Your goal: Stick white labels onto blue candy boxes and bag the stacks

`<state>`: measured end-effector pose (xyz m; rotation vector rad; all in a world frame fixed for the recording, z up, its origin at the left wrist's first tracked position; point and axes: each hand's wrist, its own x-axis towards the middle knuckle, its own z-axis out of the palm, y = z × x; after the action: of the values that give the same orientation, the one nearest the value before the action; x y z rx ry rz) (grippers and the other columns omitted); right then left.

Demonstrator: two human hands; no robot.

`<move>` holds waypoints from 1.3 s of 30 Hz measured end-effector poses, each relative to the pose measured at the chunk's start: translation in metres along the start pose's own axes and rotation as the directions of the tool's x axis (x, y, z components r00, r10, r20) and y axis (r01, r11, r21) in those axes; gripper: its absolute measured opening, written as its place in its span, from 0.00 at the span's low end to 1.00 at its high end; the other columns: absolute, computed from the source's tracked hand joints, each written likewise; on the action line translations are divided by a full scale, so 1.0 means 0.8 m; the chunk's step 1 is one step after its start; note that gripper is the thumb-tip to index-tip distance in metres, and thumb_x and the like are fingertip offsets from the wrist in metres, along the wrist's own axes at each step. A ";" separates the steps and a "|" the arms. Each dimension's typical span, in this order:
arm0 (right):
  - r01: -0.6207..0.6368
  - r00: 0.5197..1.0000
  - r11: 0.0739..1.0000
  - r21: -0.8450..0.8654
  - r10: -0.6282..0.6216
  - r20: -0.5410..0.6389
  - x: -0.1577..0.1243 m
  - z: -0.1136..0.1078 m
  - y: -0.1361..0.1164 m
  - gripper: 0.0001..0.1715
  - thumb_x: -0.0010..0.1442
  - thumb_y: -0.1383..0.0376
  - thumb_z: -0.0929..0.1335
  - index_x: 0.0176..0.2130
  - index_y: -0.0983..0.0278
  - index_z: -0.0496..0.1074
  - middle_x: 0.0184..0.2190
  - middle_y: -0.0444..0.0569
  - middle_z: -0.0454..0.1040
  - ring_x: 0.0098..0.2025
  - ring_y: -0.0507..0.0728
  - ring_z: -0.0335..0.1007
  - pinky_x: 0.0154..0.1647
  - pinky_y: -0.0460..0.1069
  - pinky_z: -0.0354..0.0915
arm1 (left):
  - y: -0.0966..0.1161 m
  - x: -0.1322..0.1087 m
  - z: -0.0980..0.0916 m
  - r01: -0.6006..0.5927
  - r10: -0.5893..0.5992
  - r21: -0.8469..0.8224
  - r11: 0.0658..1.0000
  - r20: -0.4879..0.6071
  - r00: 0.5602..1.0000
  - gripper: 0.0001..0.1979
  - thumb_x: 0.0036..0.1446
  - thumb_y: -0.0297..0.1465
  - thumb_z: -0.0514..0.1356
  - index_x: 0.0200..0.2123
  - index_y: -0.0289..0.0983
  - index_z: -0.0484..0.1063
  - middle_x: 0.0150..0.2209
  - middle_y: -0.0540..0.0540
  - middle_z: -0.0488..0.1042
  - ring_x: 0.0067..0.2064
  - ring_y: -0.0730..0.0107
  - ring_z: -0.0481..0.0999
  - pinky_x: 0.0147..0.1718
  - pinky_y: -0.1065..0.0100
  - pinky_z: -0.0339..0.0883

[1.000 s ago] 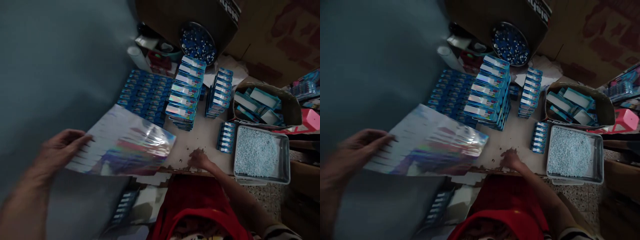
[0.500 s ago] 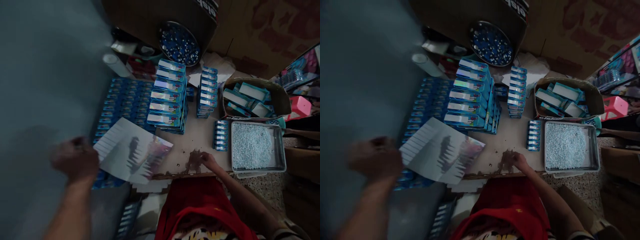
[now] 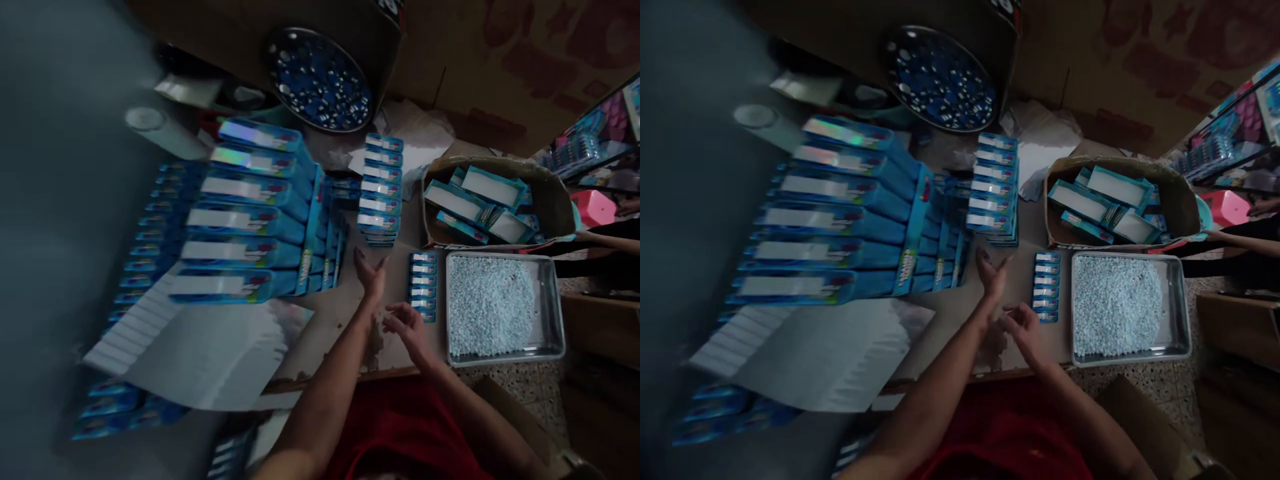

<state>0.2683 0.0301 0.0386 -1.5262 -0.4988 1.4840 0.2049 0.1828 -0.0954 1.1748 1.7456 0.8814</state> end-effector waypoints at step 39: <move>0.467 0.844 0.496 -0.732 -0.496 0.202 0.402 -0.026 -0.303 0.16 0.61 0.58 0.72 0.39 0.69 0.82 0.29 0.54 0.82 0.31 0.58 0.75 0.37 0.53 0.72 | -0.139 -0.028 -0.081 -0.524 0.442 0.274 0.807 0.310 0.842 0.22 0.71 0.29 0.52 0.62 0.45 0.77 0.69 0.41 0.71 0.73 0.54 0.68 0.71 0.46 0.67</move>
<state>0.4231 0.4024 0.0523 -1.8026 -1.5623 0.7862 0.1111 0.1201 -0.1609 1.9468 1.4581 0.6915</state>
